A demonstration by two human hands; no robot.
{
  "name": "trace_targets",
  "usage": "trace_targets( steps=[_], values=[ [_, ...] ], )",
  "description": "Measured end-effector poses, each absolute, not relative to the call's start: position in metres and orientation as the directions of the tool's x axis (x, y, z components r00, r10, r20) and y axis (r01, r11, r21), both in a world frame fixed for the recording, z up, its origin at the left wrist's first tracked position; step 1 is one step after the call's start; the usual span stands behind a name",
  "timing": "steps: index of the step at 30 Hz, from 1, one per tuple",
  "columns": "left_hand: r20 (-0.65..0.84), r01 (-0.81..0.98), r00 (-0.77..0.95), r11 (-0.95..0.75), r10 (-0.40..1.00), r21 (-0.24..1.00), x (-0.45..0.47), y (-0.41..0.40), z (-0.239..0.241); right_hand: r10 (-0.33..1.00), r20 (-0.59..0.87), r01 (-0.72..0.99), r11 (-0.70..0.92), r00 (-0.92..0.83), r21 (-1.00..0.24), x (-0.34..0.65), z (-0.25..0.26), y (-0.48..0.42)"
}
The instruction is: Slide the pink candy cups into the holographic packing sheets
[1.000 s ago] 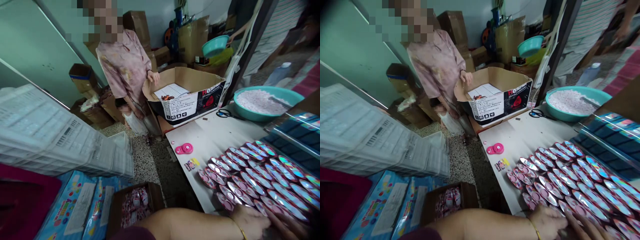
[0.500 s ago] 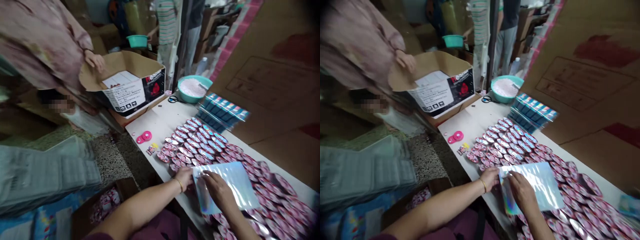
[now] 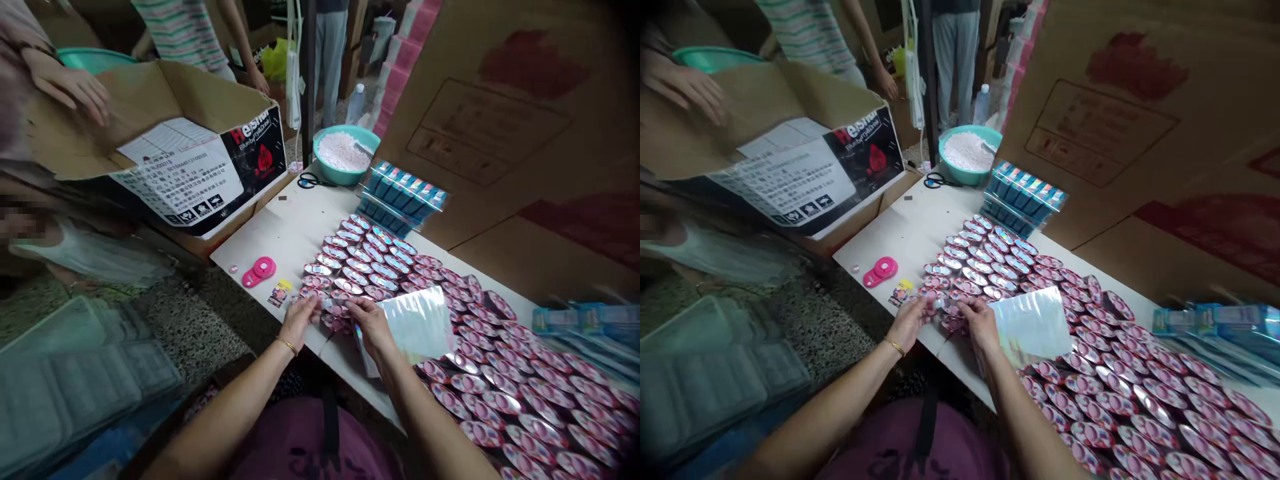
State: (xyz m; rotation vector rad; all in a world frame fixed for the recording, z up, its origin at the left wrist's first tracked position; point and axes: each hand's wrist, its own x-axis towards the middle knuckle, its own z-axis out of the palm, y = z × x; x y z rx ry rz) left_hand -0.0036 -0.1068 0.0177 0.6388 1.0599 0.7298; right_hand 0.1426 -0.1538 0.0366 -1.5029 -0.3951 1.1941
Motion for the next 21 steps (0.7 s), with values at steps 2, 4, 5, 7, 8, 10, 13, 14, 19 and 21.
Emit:
trace_targets(
  steps=[2, 4, 5, 7, 8, 10, 13, 14, 19, 21],
  values=[
    [-0.541, -0.22, 0.267, 0.597, 0.798, 0.772, -0.012, -0.098, 0.013, 0.747, -0.494, -0.41, -0.321, 0.444, -0.854, 0.128, 0.025, -0.145],
    [-0.543, -0.224, 0.229, 0.587, 0.808, 0.778, -0.015, -0.087, 0.004, 0.738, -0.499, -0.429, -0.309, 0.455, -0.849, 0.117, 0.015, -0.137],
    [-0.544, -0.221, 0.21, 0.582, 0.812, 0.783, -0.016, -0.081, -0.002, 0.737, -0.489, -0.421, -0.301, 0.467, -0.856, 0.112, 0.01, -0.133],
    [-0.542, -0.193, 0.177, 0.569, 0.821, 0.799, -0.016, -0.07, -0.013, 0.728, -0.455, -0.368, -0.293, 0.513, -0.883, 0.106, -0.001, -0.123],
    [-0.538, -0.164, 0.159, 0.559, 0.828, 0.813, -0.016, -0.064, -0.019, 0.717, -0.429, -0.322, -0.292, 0.549, -0.9, 0.104, -0.007, -0.118],
    [-0.506, -0.059, 0.105, 0.513, 0.856, 0.856, -0.014, -0.052, -0.031, 0.691, -0.353, -0.192, -0.303, 0.631, -0.934, 0.102, -0.019, -0.108],
    [-0.373, 0.222, -0.017, 0.368, 0.927, 0.903, -0.009, -0.039, -0.045, 0.662, -0.175, 0.082, -0.338, 0.729, -0.937, 0.101, -0.035, -0.094],
    [-0.302, 0.331, -0.04, 0.298, 0.952, 0.895, -0.008, -0.035, -0.048, 0.66, -0.105, 0.179, -0.348, 0.743, -0.92, 0.101, -0.04, -0.09],
    [-0.047, 0.641, 0.007, 0.031, 0.999, 0.767, -0.001, -0.028, -0.054, 0.712, 0.123, 0.496, -0.345, 0.691, -0.797, 0.106, -0.052, -0.081],
    [-0.045, 0.674, 0.007, 0.029, 0.999, 0.738, 0.0, -0.028, -0.055, 0.733, 0.14, 0.551, -0.356, 0.666, -0.755, 0.108, -0.054, -0.08]
  ],
)
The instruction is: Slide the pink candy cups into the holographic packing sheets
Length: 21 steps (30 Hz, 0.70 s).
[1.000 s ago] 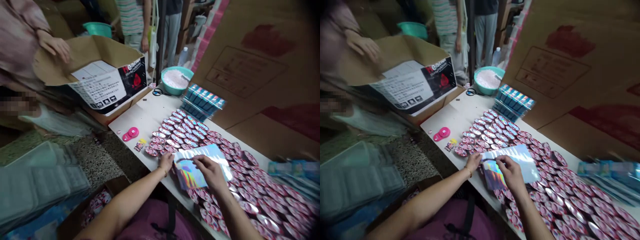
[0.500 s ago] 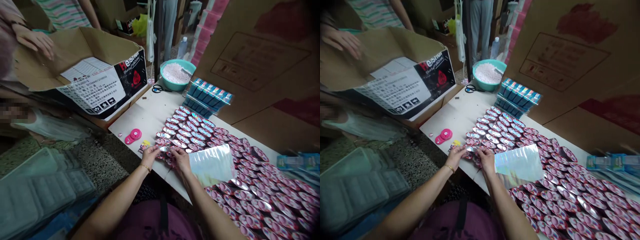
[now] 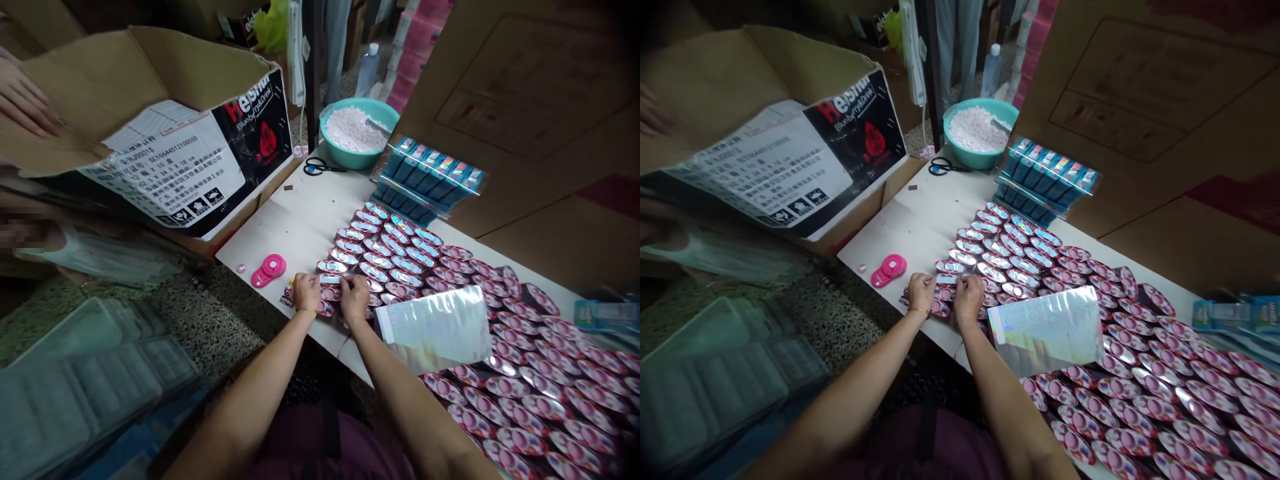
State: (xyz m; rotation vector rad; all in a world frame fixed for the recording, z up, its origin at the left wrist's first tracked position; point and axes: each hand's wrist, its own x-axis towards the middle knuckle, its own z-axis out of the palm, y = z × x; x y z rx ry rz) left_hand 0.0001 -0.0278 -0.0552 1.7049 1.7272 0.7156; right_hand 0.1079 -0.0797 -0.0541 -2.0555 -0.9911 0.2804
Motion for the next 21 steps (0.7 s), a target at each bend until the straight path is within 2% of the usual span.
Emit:
trace_targets(
  steps=[11, 16, 18, 21],
  values=[
    [-0.006, 0.705, 0.04, -0.024, 0.999, 0.709, 0.004, -0.029, -0.059, 0.77, 0.031, 0.625, -0.493, 0.637, -0.605, 0.11, -0.051, -0.072],
    [-0.133, 0.684, -0.091, 0.159, 0.987, 0.712, 0.011, -0.025, -0.054, 0.769, -0.031, 0.658, -0.566, 0.638, -0.497, 0.114, -0.034, -0.069],
    [-0.186, 0.665, -0.129, 0.224, 0.974, 0.712, 0.013, -0.022, -0.054, 0.843, -0.051, 0.764, -0.508, 0.535, -0.398, 0.115, -0.027, -0.072],
    [-0.212, 0.674, -0.085, 0.213, 0.974, 0.707, 0.013, -0.017, -0.055, 0.956, -0.089, 0.933, -0.291, 0.278, -0.209, 0.114, -0.019, -0.08]
  ],
)
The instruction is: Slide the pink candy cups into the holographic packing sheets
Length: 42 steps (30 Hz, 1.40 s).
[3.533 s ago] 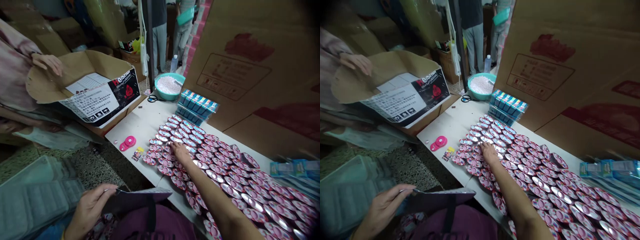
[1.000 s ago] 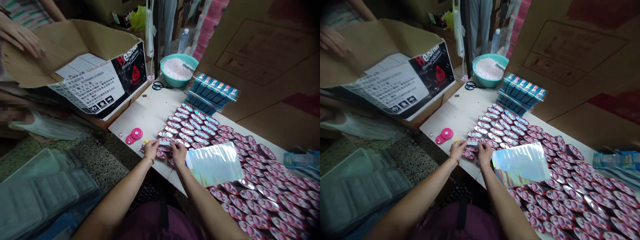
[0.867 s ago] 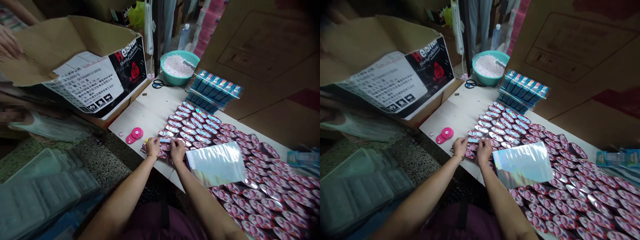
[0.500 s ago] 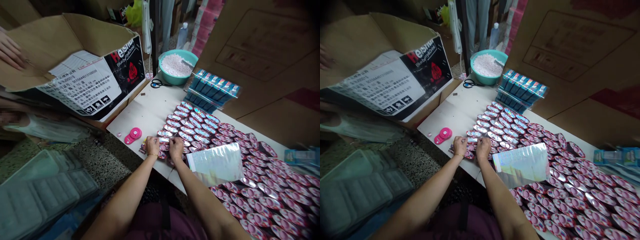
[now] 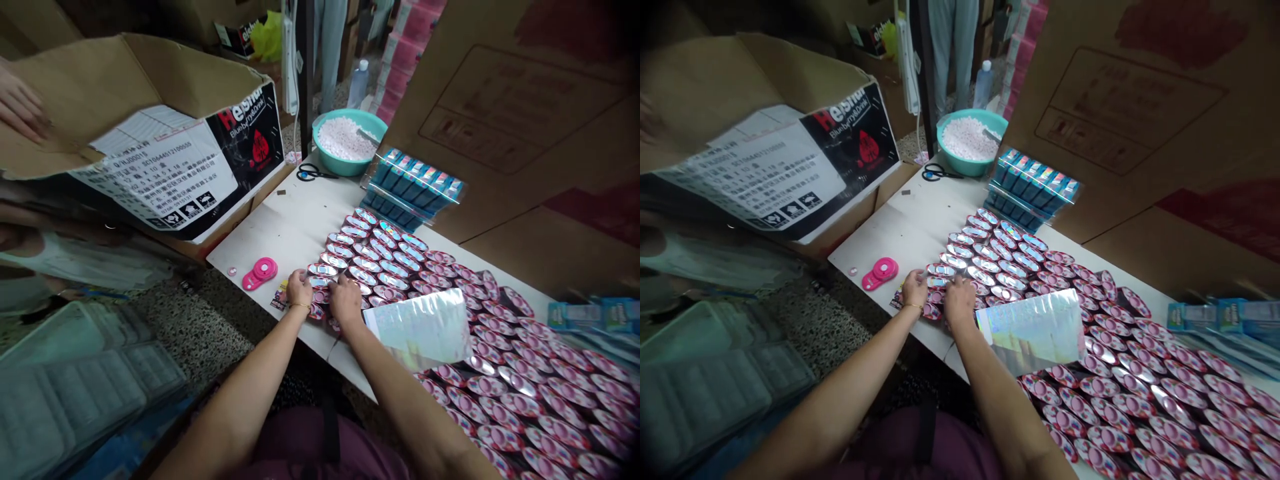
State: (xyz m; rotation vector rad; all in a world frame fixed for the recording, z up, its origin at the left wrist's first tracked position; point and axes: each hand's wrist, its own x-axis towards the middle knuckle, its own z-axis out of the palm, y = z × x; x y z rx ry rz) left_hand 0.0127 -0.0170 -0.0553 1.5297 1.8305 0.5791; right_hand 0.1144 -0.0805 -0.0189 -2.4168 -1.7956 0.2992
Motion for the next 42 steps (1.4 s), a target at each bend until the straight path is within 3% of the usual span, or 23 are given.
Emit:
trace_targets(
  steps=[3, 6, 8, 10, 13, 17, 20, 22, 26, 30, 34, 37, 40, 42],
  values=[
    [-0.189, 0.702, -0.056, 0.174, 0.98, 0.69, 0.011, -0.017, -0.051, 0.978, -0.122, 0.975, -0.186, 0.171, -0.123, 0.112, -0.004, -0.086],
    [-0.038, 0.679, -0.034, 0.052, 0.999, 0.732, 0.014, -0.032, -0.036, 0.993, -0.061, 0.958, -0.112, 0.1, -0.262, 0.125, 0.028, -0.09],
    [0.023, 0.586, 0.153, -0.11, 0.988, 0.803, 0.022, -0.051, -0.023, 0.995, 0.077, 0.913, -0.02, 0.056, -0.407, 0.147, 0.054, -0.096],
    [-0.025, 0.439, 0.43, -0.185, 0.902, 0.879, 0.033, -0.075, -0.014, 0.98, 0.19, 0.878, 0.037, 0.062, -0.477, 0.177, 0.071, -0.108],
    [-0.197, 0.349, 0.613, -0.038, 0.765, 0.936, 0.054, -0.105, -0.013, 0.984, 0.171, 0.91, 0.035, 0.04, -0.413, 0.217, 0.067, -0.131],
    [-0.319, 0.328, 0.544, 0.153, 0.776, 0.932, 0.074, -0.117, -0.025, 0.991, 0.03, 0.96, 0.132, -0.129, -0.249, 0.233, 0.028, -0.161],
    [-0.476, 0.303, 0.458, 0.371, 0.751, 0.878, 0.082, -0.117, -0.026, 0.983, 0.083, 0.961, 0.178, -0.164, -0.212, 0.231, 0.002, -0.177],
    [-0.556, 0.272, 0.422, 0.485, 0.716, 0.831, 0.084, -0.119, -0.022, 0.974, 0.136, 0.951, 0.206, -0.179, -0.228, 0.232, -0.006, -0.185],
    [-0.6, 0.23, 0.391, 0.557, 0.698, 0.798, 0.088, -0.123, -0.019, 0.975, 0.141, 0.937, 0.208, -0.174, -0.282, 0.232, 0.004, -0.196],
    [-0.538, 0.305, 0.382, 0.446, 0.751, 0.841, 0.088, -0.118, -0.033, 0.992, 0.122, 0.906, 0.028, 0.026, -0.422, 0.22, 0.052, -0.201],
    [-0.401, 0.313, 0.366, 0.294, 0.84, 0.903, 0.076, -0.109, -0.042, 0.972, 0.044, 0.667, -0.125, 0.231, -0.734, 0.203, 0.085, -0.189],
    [-0.455, 0.132, 0.295, 0.436, 0.84, 0.89, 0.051, -0.104, -0.029, 0.899, -0.143, 0.317, -0.29, 0.414, -0.903, 0.186, 0.072, -0.168],
    [-0.571, -0.064, 0.285, 0.61, 0.769, 0.79, 0.018, -0.1, -0.009, 0.805, -0.341, -0.039, -0.37, 0.487, -0.928, 0.162, 0.04, -0.148],
    [-0.609, -0.103, 0.271, 0.651, 0.746, 0.752, -0.001, -0.097, -0.002, 0.774, -0.394, -0.144, -0.374, 0.495, -0.916, 0.144, 0.02, -0.14]
  ],
)
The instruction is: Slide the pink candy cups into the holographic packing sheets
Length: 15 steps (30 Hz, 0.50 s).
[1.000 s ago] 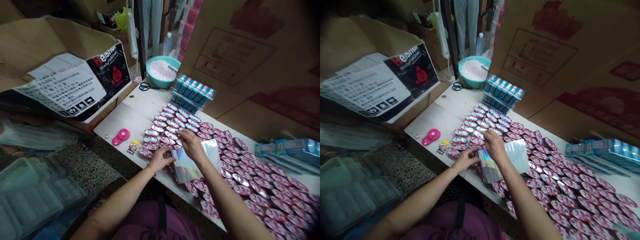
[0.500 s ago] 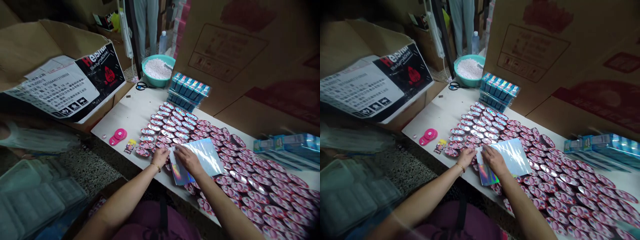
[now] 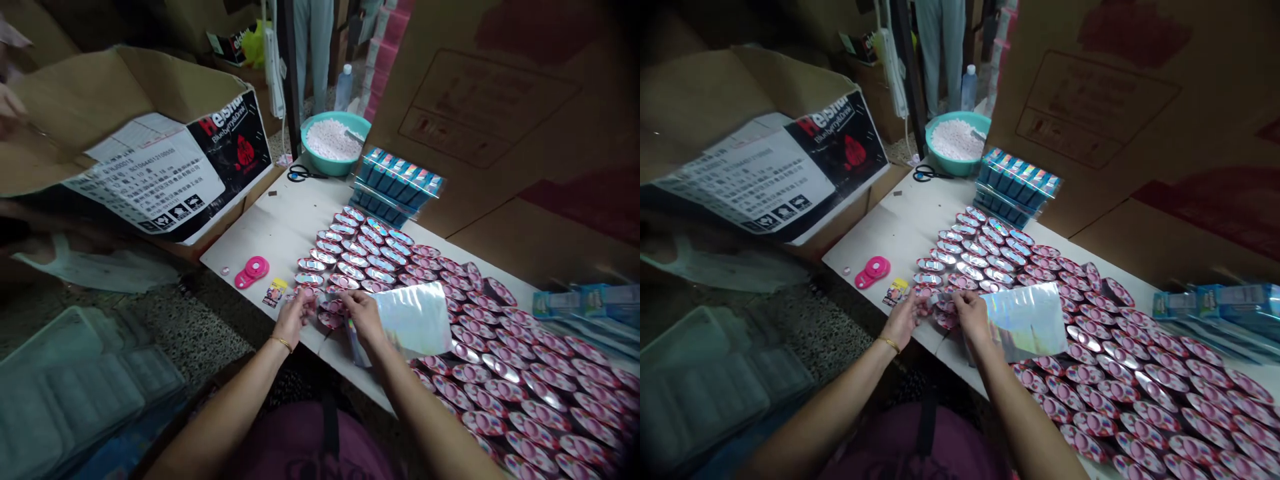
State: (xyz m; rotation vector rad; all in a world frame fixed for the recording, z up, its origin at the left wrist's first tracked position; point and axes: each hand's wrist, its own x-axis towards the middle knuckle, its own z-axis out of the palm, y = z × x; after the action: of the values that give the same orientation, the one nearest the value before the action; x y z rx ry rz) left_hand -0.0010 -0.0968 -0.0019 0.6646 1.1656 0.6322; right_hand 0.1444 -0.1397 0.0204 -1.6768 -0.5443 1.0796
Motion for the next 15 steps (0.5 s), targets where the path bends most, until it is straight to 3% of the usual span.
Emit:
trace_targets(
  steps=[4, 9, 12, 15],
  values=[
    [-0.63, -0.063, 0.18, 0.648, 0.755, 0.759, -0.022, -0.087, -0.007, 0.767, -0.429, -0.151, -0.41, 0.478, -0.9, 0.119, -0.005, -0.134],
    [-0.552, -0.001, 0.108, 0.555, 0.827, 0.832, -0.024, -0.068, -0.029, 0.744, -0.319, 0.069, -0.438, 0.587, -0.896, 0.105, -0.026, -0.128],
    [-0.394, 0.191, 0.086, 0.373, 0.915, 0.908, -0.023, -0.055, -0.042, 0.729, -0.14, 0.287, -0.429, 0.67, -0.857, 0.1, -0.036, -0.123],
    [-0.245, 0.456, 0.118, 0.167, 0.962, 0.874, -0.021, -0.046, -0.05, 0.747, -0.006, 0.468, -0.423, 0.664, -0.776, 0.097, -0.042, -0.119]
  ],
)
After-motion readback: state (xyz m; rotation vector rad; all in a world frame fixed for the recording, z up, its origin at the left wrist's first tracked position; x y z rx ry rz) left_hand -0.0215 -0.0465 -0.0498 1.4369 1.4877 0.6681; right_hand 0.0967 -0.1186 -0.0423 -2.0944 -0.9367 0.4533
